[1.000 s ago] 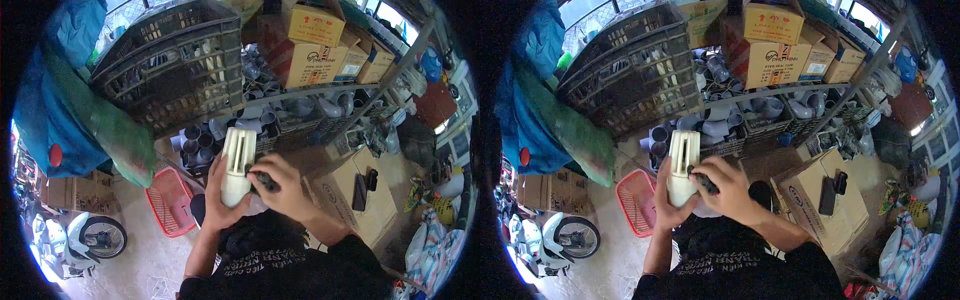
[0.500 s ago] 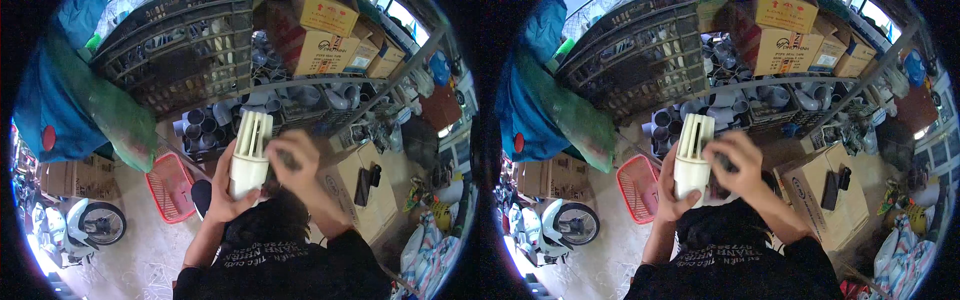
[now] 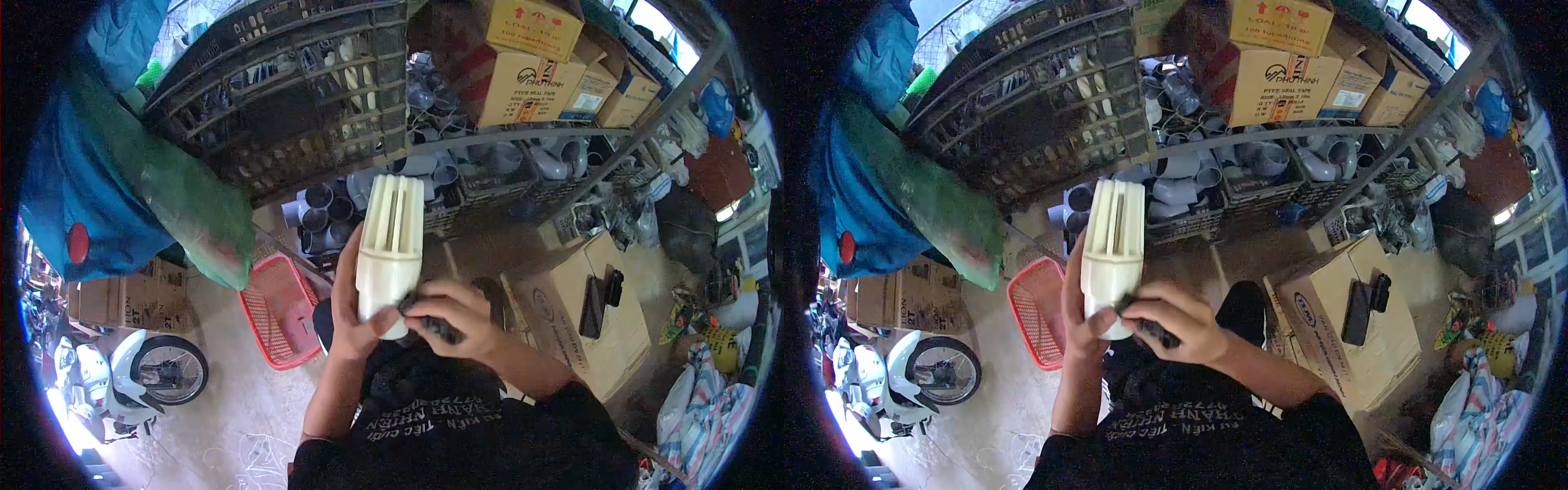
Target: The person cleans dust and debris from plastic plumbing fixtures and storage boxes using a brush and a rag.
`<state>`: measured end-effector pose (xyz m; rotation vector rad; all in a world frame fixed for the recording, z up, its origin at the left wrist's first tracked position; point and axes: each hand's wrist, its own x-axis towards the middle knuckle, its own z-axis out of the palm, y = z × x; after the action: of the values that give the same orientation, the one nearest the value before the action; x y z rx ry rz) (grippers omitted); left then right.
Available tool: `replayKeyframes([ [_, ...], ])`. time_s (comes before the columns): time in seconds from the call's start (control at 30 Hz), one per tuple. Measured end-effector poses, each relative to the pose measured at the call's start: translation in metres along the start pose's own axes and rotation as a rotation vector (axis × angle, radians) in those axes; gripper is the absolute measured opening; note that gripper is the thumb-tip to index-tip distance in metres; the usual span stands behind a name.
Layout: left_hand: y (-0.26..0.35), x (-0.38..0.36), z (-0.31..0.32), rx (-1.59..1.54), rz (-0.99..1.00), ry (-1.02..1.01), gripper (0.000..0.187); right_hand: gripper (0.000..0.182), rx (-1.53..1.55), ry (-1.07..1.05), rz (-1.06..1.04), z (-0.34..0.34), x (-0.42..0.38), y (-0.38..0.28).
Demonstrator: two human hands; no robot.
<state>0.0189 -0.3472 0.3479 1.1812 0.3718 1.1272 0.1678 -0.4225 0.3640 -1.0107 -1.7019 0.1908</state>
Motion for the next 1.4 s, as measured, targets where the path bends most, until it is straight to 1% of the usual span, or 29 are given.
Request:
replayKeyframes([
  [0.03,-0.001,-0.001,0.002,-0.071,-0.026,0.022,0.105,0.025,-0.006,-0.024,0.002,-0.002,0.004,0.004],
  [0.07,-0.002,0.001,0.006,-0.144,-0.049,0.040,0.106,0.025,-0.080,-0.009,-0.057,-0.008,0.014,0.007],
  [0.1,-0.003,0.001,0.009,-0.220,-0.071,0.061,0.107,0.027,-0.094,0.054,-0.025,-0.012,0.024,0.004],
  [0.13,0.003,-0.003,0.013,-0.253,-0.166,0.027,0.109,0.025,-0.099,0.175,0.026,-0.012,0.030,0.013],
  [0.17,0.000,-0.002,0.016,-0.261,-0.126,-0.012,0.109,0.023,-0.104,0.297,0.075,-0.012,0.034,0.021],
  [0.2,0.000,-0.003,0.020,-0.284,-0.123,0.013,0.109,0.021,-0.151,0.295,0.078,-0.010,0.032,0.014],
  [0.23,0.001,-0.002,0.022,-0.305,-0.116,0.042,0.109,0.022,-0.145,0.188,0.049,-0.009,0.025,0.001],
  [0.3,-0.002,0.003,0.011,-0.236,-0.043,0.037,0.109,0.027,-0.090,0.033,-0.108,0.007,0.008,-0.004],
  [0.33,0.000,0.003,0.010,-0.193,-0.042,0.024,0.108,0.029,-0.070,0.050,-0.119,0.006,0.010,-0.002],
  [0.37,0.000,0.002,0.010,-0.133,-0.034,0.023,0.108,0.030,-0.065,0.023,-0.088,-0.004,0.017,-0.002],
  [0.43,0.001,-0.001,0.009,-0.009,-0.018,0.027,0.108,0.030,-0.209,0.098,0.038,-0.016,0.032,-0.003],
  [0.47,0.001,-0.002,0.011,0.000,-0.012,0.023,0.108,0.030,-0.164,0.195,0.079,-0.018,0.039,0.000],
  [0.5,0.002,-0.003,0.013,0.009,-0.005,0.018,0.107,0.032,-0.179,0.217,0.042,-0.019,0.039,-0.001],
  [0.57,-0.002,-0.003,0.012,0.026,0.043,0.027,0.106,0.035,-0.210,-0.005,-0.006,-0.016,0.029,-0.017],
  [0.6,0.000,-0.001,0.010,0.092,0.059,0.037,0.105,0.037,-0.150,-0.016,-0.038,-0.007,0.021,-0.016],
  [0.63,0.002,0.000,0.012,0.086,0.051,0.020,0.105,0.034,-0.183,0.005,-0.058,-0.006,0.021,-0.016],
  [0.7,0.005,-0.003,0.014,0.075,0.028,-0.005,0.104,0.028,-0.242,0.062,0.023,-0.017,0.033,-0.012],
  [0.73,0.006,-0.005,0.018,0.069,0.006,0.002,0.105,0.023,-0.259,0.130,0.066,-0.019,0.040,-0.009],
  [0.83,-0.002,-0.004,0.014,0.040,0.064,0.022,0.105,0.021,-0.121,-0.002,0.062,-0.015,0.029,-0.021],
  [0.87,-0.005,-0.002,0.010,0.053,0.084,0.017,0.105,0.021,-0.141,-0.007,0.055,-0.011,0.023,-0.025],
  [1.03,0.007,-0.006,0.019,0.099,0.045,-0.047,0.104,0.020,-0.117,0.151,0.093,-0.025,0.043,-0.009],
  [1.13,0.004,-0.005,0.014,0.082,0.071,-0.024,0.105,0.017,-0.106,0.110,0.124,-0.026,0.046,-0.013],
  [1.23,0.003,-0.007,0.015,0.065,0.050,-0.018,0.105,0.014,-0.097,0.065,0.184,-0.026,0.039,-0.018],
  [1.27,0.001,-0.008,0.014,0.074,0.039,-0.020,0.105,0.015,-0.085,0.115,0.207,-0.026,0.042,-0.014],
  [1.37,0.003,-0.001,0.012,0.062,0.063,-0.029,0.105,0.019,-0.051,-0.106,0.109,-0.022,0.029,-0.026],
  [1.4,0.004,-0.001,0.011,0.066,0.056,-0.028,0.105,0.019,0.008,-0.101,0.115,-0.022,0.030,-0.024],
])
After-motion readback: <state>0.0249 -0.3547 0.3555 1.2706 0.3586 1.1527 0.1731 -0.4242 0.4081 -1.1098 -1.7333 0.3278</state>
